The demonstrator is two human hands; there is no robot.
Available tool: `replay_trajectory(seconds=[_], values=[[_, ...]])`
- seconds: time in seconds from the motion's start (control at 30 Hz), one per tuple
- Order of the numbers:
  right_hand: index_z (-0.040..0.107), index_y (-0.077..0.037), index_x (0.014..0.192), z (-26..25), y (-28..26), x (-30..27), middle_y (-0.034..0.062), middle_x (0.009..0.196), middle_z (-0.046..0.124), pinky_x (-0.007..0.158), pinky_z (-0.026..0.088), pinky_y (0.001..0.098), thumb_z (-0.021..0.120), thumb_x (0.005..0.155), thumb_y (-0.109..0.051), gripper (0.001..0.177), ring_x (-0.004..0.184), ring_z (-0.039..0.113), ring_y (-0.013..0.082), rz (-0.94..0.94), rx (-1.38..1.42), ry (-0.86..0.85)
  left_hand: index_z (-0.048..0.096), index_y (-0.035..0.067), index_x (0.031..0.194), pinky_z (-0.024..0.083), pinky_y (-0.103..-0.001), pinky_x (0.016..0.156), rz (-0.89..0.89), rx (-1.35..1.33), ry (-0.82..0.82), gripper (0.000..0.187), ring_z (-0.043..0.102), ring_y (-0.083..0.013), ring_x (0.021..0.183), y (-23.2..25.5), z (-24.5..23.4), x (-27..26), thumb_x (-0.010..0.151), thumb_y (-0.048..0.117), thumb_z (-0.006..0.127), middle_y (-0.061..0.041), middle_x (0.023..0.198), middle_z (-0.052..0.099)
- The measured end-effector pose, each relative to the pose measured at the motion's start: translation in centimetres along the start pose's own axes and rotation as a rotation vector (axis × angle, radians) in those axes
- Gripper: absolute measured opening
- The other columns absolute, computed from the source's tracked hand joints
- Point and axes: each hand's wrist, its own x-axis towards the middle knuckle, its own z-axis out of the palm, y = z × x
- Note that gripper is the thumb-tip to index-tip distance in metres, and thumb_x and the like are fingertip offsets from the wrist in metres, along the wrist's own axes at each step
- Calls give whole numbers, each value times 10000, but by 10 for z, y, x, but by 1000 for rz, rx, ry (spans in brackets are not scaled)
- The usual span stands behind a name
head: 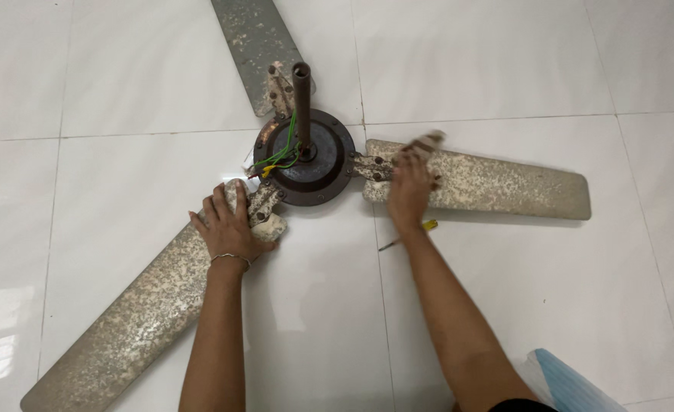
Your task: The person wipes the blades and central motor housing of a disassembled electric fan lying on a tiled floor using a cloth. The fan remains on the floor throughout the clip.
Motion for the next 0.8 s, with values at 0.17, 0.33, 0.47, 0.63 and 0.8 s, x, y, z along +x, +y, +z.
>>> replay_trajectory(seconds=[0.17, 0.33, 0.47, 0.63, 0.8], values=[[449, -77, 1567, -11, -45, -6, 129, 1577, 523, 1307, 317, 532, 481, 1069, -100, 499, 1483, 472, 324, -166, 166, -40, 66, 267, 1645, 92, -656, 1203, 12, -18, 32, 1523, 116, -382, 1534, -1, -1, -3, 468, 652, 952, -133, 1677, 110], [508, -132, 1515, -51, 10, -7, 173, 1495, 533, 1166, 310, 570, 508, 1039, -154, 477, 1366, 443, 384, -50, 172, -141, 91, 277, 1633, 108, -658, 1185, 33, -34, 57, 1516, 135, -364, 1519, -3, -3, -6, 445, 631, 965, -122, 1658, 137], [527, -124, 1509, -106, 81, -9, 152, 1544, 514, 1232, 275, 568, 423, 1092, -145, 431, 1454, 412, 383, -62, 12, -75, 119, 276, 1638, 123, -661, 1189, 38, -68, 49, 1494, 144, -362, 1522, -4, -5, -6, 452, 636, 954, -126, 1657, 156], [462, -94, 1552, -137, 162, -4, 188, 1527, 493, 1241, 264, 541, 417, 1096, -175, 465, 1419, 411, 376, 42, 30, -162, 154, 273, 1639, 127, -662, 1183, 24, -37, 52, 1481, 144, -371, 1519, -1, -8, -8, 442, 632, 949, -136, 1652, 164], [426, -107, 1586, -135, 229, -4, 197, 1563, 438, 1238, 239, 525, 393, 1100, -195, 495, 1442, 364, 394, 153, 58, -156, 188, 254, 1635, 122, -670, 1182, 37, -76, 107, 1477, 159, -374, 1519, -1, -3, -6, 423, 622, 947, -146, 1648, 179]])
